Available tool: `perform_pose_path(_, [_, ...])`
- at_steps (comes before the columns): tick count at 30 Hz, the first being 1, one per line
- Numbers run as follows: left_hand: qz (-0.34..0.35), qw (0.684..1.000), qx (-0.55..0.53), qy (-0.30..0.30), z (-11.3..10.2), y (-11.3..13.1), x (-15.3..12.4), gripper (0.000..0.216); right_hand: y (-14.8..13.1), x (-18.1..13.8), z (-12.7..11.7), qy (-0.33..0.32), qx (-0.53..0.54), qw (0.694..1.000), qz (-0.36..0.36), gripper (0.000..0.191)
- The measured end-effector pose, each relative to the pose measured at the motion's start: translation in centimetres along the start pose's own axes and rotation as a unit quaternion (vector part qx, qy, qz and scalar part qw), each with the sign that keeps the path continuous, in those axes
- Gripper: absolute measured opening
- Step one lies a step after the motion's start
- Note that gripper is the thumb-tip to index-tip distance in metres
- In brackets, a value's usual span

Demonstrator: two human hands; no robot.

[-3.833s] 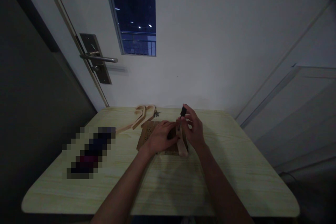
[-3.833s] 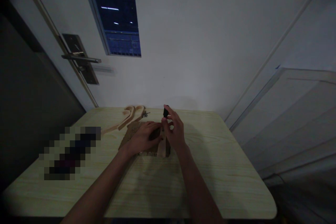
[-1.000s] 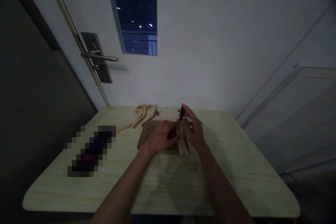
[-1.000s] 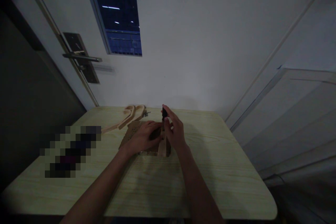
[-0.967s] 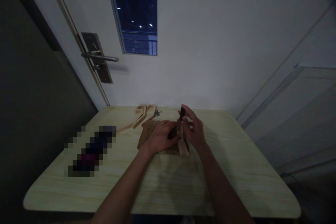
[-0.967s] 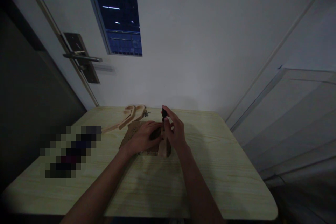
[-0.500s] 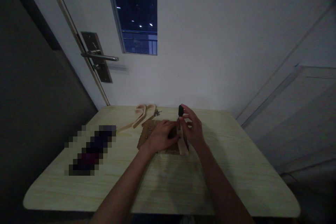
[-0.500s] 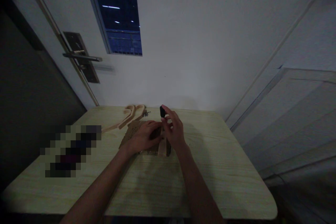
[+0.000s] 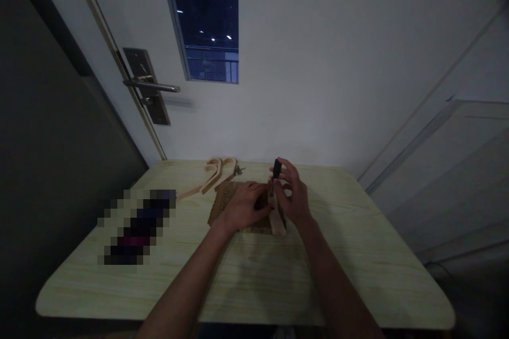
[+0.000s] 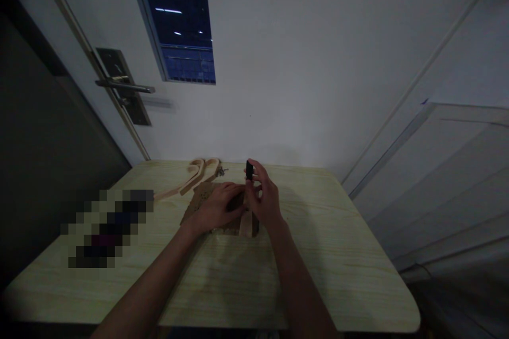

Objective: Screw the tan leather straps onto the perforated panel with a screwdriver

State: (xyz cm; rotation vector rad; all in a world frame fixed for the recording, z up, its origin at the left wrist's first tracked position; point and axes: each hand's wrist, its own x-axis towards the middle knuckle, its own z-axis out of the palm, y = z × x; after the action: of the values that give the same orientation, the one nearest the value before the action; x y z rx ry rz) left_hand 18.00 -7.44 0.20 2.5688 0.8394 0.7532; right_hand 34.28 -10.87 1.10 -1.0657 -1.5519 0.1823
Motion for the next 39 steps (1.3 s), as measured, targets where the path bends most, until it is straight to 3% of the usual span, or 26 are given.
perform_pose_path(10, [-0.011, 1.0, 0.002, -0.002, -0.17, 0.22, -0.07, 0.044, 0.89, 0.07, 0.12, 0.051, -0.037, 0.997, -0.04, 0.044])
perform_pose_path(24, [-0.003, 1.0, -0.005, 0.006, -0.16, 0.14, -0.05, 0.047, 0.41, -0.11, -0.2, 0.014, 0.025, 0.999, 0.018, 0.039])
perform_pose_path(32, [-0.012, 1.0, 0.002, -0.003, -0.16, 0.2, -0.03, 0.045, 0.69, 0.03, 0.19, 0.047, -0.023, 0.999, -0.006, 0.042])
perform_pose_path(39, [-0.016, 1.0, -0.004, -0.006, -0.4, 0.47, 0.02, 0.043, 0.25, -0.08, -0.07, 0.01, -0.006, 1.0, 0.007, 0.045])
